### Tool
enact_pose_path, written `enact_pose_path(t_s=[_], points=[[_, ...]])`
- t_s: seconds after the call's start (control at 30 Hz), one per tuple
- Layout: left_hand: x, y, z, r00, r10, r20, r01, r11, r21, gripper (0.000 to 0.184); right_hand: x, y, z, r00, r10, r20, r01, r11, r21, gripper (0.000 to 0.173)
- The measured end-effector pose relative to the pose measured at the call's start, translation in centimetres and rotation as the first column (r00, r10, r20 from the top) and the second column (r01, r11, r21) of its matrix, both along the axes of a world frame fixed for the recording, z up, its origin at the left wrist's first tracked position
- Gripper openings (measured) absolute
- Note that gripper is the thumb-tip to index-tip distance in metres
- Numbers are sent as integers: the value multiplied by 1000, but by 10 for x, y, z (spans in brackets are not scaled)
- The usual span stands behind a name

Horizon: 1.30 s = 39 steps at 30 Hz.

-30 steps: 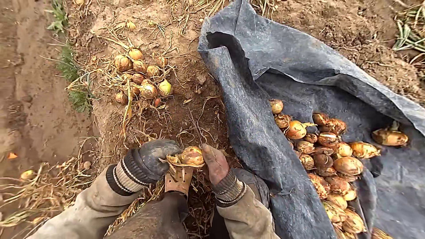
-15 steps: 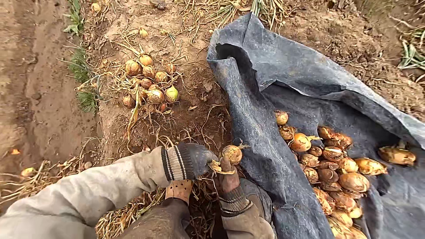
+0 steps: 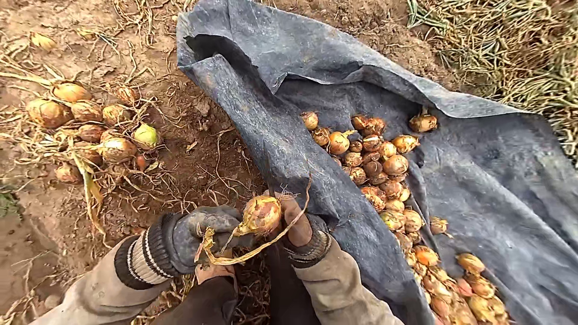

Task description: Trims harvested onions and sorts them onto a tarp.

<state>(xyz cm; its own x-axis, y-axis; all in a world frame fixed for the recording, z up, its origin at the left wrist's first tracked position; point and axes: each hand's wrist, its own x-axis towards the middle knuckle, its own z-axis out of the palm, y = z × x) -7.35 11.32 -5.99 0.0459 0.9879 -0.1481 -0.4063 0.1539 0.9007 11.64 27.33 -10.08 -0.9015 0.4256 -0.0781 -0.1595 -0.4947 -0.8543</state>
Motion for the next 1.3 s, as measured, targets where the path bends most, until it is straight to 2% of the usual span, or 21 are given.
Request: enact_pose_path(t_s=[0.07, 0.2, 0.3, 0.37, 0.4, 0.47, 0.5, 0.57, 0.6, 0.67, 0.73, 0.8, 0.87, 0.93, 0.97, 1.03, 1.1, 1.17, 1.23, 1.27, 1.3], points=[[2, -4, 8, 902, 130, -412, -76, 986, 145, 21, -7, -2, 9, 998, -55, 39, 51, 992, 115, 57], [20, 6, 30, 693, 423, -584, -502, 864, 31, 8, -15, -5, 18, 962, -137, 236, 56, 945, 322, 54], [-3, -7, -11, 306, 518, -799, -322, 846, 425, 24, -17, -11, 10, 932, -164, 324, 40, 933, 357, 50], [-15, -12, -26, 96, 507, -856, -333, 827, 452, 27, -15, -15, 2, 915, -190, 357, 58, 936, 348, 51], [-21, -12, -29, 68, 466, -882, -440, 807, 393, 24, -12, -16, -1, 900, -191, 393, 54, 941, 334, 53], [-36, -10, -34, 105, 405, -908, -602, 753, 266, 19, -3, -17, -8, 813, -143, 565, -77, 935, 347, 61], [-40, -8, -32, 124, 381, -916, -585, 774, 242, 17, -1, -16, -15, 740, -64, 670, -221, 917, 331, 67], [-34, -2, -13, 218, 213, -952, -332, 934, 133, 15, -3, -16, -30, 611, 103, 785, -463, 851, 249, 77], [-26, 5, -2, 239, 35, -970, -137, 991, 2, 15, -5, -20, -36, 601, 109, 792, -470, 850, 239, 77], [-7, 31, 20, 213, -372, -904, 116, 928, -354, 21, -11, -25, -36, 672, -31, 740, -223, 945, 242, 65], [1, 59, 21, 210, -459, -863, 154, 887, -434, 24, -9, -22, -24, 708, -167, 687, 37, 979, 200, 55], [-18, 84, 15, 141, -370, -918, 28, 929, -370, 27, -4, -9, -6, 719, -317, 618, 164, 942, 292, 54], [-61, 93, 9, 23, -370, -929, -225, 903, -366, 33, 7, 9, 2, 762, -508, 402, 345, 843, 412, 44], [-121, 74, -2, -45, -514, -857, -514, 747, -421, 39, 14, 32, 16, 720, -619, 312, 443, 757, 479, 30], [-153, 56, -8, -34, -595, -803, -626, 639, -447, 44, 15, 40, 22, 699, -628, 342, 432, 752, 497, 32], [-197, 13, -12, 66, -698, -713, -750, 436, -497, 48, 13, 40, 30, 709, -523, 473, 308, 834, 459, 41], [-198, -10, 9, 237, -747, -621, -745, 270, -610, 40, 4, 21, 24, 748, -301, 592, 81, 926, 369, 54], [-184, -21, 23, 318, -759, -568, -706, 209, -676, 32, -6, -3, 9, 703, -65, 709, -266, 899, 347, 60], [-175, -40, 12, 305, -733, -608, -700, 260, -665, 31, -19, -25, 3, 586, 87, 805, -546, 777, 314, 72], [-169, -58, -5, 238, -675, -698, -733, 347, -585, 30, -25, -34, 0, 535, 129, 835, -618, 734, 282, 79], [-163, -81, -30, 98, -555, -826, -773, 480, -415, 26, -30, -39, -3, 500, 153, 853, -654, 712, 256, 84]])
